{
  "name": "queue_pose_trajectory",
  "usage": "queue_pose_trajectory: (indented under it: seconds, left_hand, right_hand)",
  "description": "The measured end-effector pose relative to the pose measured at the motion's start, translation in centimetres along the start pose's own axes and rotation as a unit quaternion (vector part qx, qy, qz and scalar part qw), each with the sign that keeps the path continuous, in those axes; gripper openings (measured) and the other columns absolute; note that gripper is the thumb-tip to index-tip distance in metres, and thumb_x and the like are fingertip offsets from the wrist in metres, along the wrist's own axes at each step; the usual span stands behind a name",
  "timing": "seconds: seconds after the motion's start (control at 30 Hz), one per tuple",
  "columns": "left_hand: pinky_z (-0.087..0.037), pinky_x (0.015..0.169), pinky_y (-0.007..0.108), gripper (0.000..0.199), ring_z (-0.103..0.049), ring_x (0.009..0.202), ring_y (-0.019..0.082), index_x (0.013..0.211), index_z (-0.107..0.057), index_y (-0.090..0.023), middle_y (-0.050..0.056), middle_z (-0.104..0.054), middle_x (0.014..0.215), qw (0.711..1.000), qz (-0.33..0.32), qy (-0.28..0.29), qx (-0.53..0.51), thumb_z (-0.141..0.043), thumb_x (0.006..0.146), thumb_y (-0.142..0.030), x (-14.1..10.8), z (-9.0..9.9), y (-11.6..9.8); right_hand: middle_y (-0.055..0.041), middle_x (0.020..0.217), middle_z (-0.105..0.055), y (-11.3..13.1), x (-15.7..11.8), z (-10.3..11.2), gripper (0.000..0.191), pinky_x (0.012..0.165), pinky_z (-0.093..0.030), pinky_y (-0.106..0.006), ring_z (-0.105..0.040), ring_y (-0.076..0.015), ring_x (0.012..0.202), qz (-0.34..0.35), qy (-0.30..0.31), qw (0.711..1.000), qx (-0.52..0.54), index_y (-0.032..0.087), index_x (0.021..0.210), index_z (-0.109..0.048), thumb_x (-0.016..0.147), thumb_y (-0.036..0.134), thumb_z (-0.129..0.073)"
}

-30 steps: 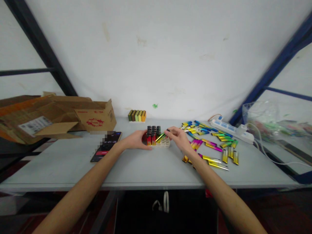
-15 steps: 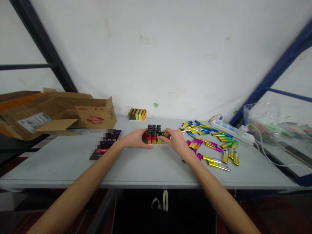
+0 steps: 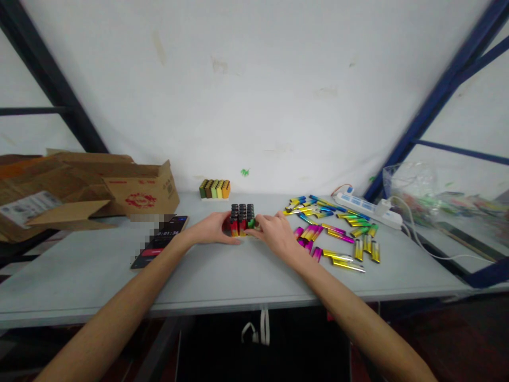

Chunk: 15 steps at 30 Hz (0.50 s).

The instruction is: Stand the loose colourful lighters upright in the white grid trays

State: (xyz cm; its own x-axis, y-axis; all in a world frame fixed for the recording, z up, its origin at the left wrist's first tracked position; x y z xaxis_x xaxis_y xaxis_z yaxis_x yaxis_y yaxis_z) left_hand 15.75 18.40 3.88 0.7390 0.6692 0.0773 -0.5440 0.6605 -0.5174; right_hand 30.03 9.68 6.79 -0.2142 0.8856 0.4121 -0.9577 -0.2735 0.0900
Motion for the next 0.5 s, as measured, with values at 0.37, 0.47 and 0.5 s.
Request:
queue_pose_trajectory:
  seconds: [0.37, 0.47, 0.5]
  left_hand:
    - [-0.052, 0.071, 0.031, 0.069, -0.067, 0.083, 0.025, 0.108, -0.065, -0.016, 0.005, -0.075, 0.097, 1.0, 0.012, 0.006, -0.003, -0.081, 0.063, -0.066, -0.3, 0.1, -0.2]
    - [-0.052, 0.073, 0.032, 0.07, -0.068, 0.085, 0.026, 0.108, -0.064, -0.016, 0.006, -0.075, 0.099, 1.0, 0.021, 0.006, 0.008, -0.081, 0.063, -0.067, -0.2, 0.2, 0.0]
    - [-0.052, 0.074, 0.033, 0.071, -0.068, 0.086, 0.026, 0.108, -0.064, -0.016, 0.006, -0.075, 0.099, 1.0, 0.022, 0.006, 0.011, -0.081, 0.062, -0.067, -0.2, 0.2, 0.1]
  right_hand:
    - [-0.0058, 0.072, -0.074, -14.2, -4.4, 6.6, 0.031, 0.065, -0.044, -0.03, -0.067, -0.0203, 0.064, -0.084, -0.045, 0.993, 0.074, 0.018, 0.097, -0.071, 0.104, 0.038, -0.048]
    - [-0.0135, 0.094, -0.078, -22.8, -7.9, 8.6, 0.027, 0.077, -0.053, -0.035, -0.073, -0.0257, 0.083, -0.127, -0.069, 0.989, -0.006, 0.015, 0.106, -0.072, 0.099, 0.028, -0.049]
    - [-0.0162, 0.102, -0.078, -25.5, -9.1, 8.7, 0.028, 0.083, -0.054, -0.037, -0.073, -0.0276, 0.091, -0.144, -0.056, 0.987, -0.034, 0.013, 0.108, -0.073, 0.096, 0.023, -0.049]
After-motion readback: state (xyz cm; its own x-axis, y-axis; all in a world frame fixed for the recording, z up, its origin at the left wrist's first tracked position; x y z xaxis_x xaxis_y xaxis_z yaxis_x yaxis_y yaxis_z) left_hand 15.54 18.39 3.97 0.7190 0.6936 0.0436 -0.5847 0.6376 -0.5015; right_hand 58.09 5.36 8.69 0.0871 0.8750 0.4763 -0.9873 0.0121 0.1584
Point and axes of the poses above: each hand's wrist, its own x-axis towards the middle knuckle, its own z-axis out of the back of the hand, y = z × x, the point moved 8 cm from there along x, towards the middle knuckle
